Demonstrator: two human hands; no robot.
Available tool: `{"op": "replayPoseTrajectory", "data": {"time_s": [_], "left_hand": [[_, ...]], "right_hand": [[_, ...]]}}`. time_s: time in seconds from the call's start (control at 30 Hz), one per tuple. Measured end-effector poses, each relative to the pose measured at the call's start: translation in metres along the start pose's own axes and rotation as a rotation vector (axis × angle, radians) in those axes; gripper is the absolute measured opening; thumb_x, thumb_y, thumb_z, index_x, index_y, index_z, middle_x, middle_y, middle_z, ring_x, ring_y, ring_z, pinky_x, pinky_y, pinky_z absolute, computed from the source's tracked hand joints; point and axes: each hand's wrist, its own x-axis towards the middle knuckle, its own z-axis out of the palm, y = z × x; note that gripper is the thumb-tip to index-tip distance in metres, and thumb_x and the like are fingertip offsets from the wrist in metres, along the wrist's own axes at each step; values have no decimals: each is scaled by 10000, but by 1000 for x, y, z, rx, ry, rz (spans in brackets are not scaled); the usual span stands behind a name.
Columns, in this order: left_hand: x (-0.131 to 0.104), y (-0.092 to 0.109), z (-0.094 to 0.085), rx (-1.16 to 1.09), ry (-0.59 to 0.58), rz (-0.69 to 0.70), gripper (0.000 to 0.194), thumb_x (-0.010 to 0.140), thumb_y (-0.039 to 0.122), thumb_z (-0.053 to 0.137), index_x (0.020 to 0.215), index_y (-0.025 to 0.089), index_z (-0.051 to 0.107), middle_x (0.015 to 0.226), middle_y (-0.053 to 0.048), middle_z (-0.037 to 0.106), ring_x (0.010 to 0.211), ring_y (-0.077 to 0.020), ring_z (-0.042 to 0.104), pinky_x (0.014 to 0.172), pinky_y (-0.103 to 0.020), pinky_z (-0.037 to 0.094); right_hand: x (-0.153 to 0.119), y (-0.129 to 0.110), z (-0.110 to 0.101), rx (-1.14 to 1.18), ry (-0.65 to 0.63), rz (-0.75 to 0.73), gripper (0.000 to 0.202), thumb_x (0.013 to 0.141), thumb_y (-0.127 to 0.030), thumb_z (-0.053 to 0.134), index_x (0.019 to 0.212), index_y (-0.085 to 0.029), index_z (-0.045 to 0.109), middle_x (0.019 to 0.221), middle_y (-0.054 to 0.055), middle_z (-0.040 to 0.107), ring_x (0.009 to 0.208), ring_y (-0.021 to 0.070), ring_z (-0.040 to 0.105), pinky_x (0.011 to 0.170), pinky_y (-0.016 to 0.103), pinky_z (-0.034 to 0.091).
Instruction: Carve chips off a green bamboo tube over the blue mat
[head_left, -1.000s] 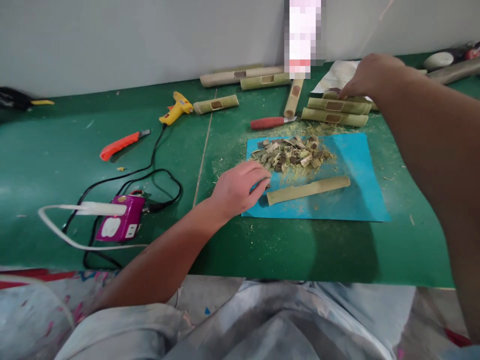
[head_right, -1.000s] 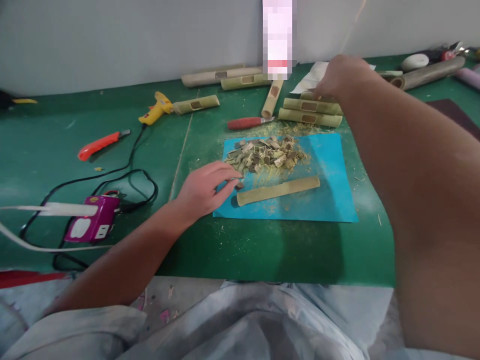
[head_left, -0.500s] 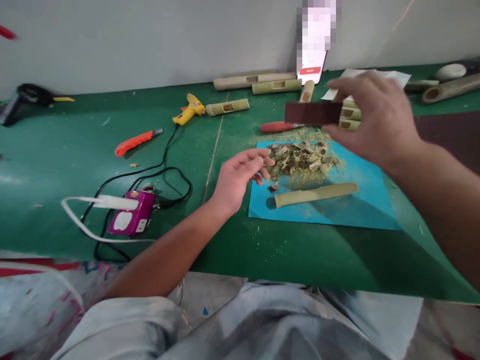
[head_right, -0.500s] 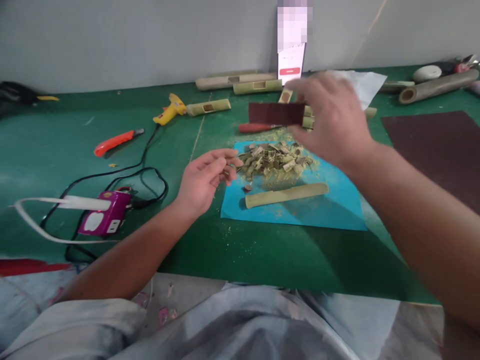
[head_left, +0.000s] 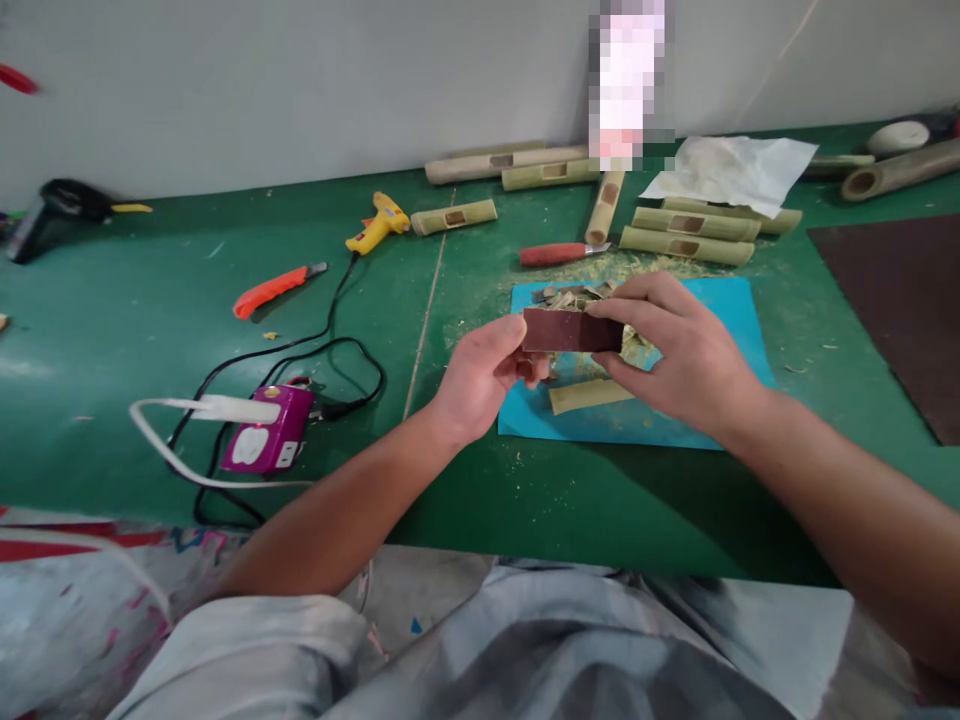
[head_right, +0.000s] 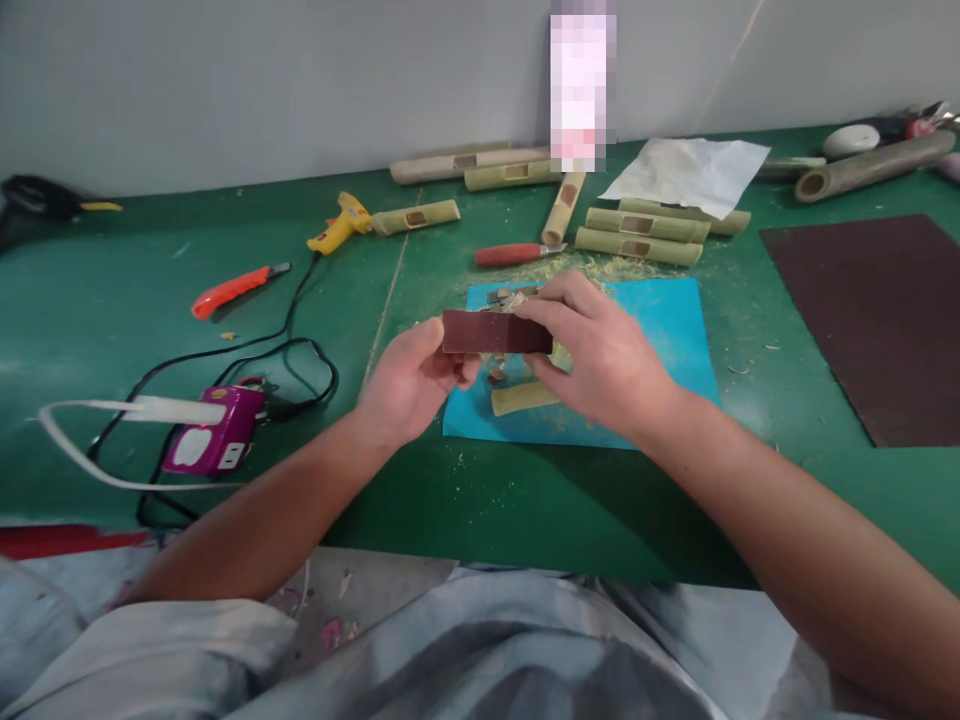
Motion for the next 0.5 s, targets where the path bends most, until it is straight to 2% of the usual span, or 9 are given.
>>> {"op": "replayPoseTrajectory", "data": {"time_s": [0.2,0.27,0.37,0.5], "left_hand": [[-6,6,5,-31,-74,-1,479,772,621,699,908,163,678,730,-30,648,657,-134,598,547,-245,446],[-7,5,6,-43,-84,-15,482,748,614,731,868,150,684,706,-29,647,635,-120,581,551,-234,446],[-6,3,7,-31,-31,-30,455,679,572,807,773,149,667,631,1,609,574,-90,528,543,-216,440],[-5,1,9,41,61,-28,421,594,472,883,764,160,657,614,41,574,533,-64,486,534,-199,439]], "right_hand": [[-2,-8,3,43,52,-56,326,842,-260,620,1168,-242,619,1090,101,633,1004,251,623,844,442,549],[-3,-12,4,54,58,-63,312,846,-261,619,1158,-252,612,1078,94,633,1007,245,622,847,439,550],[-5,-18,6,74,54,-62,305,852,-257,623,1156,-250,594,1082,99,628,1012,238,618,849,433,546],[-7,-27,6,137,42,9,324,828,-308,672,1138,-263,591,1083,85,638,1013,240,618,857,436,535]]}}
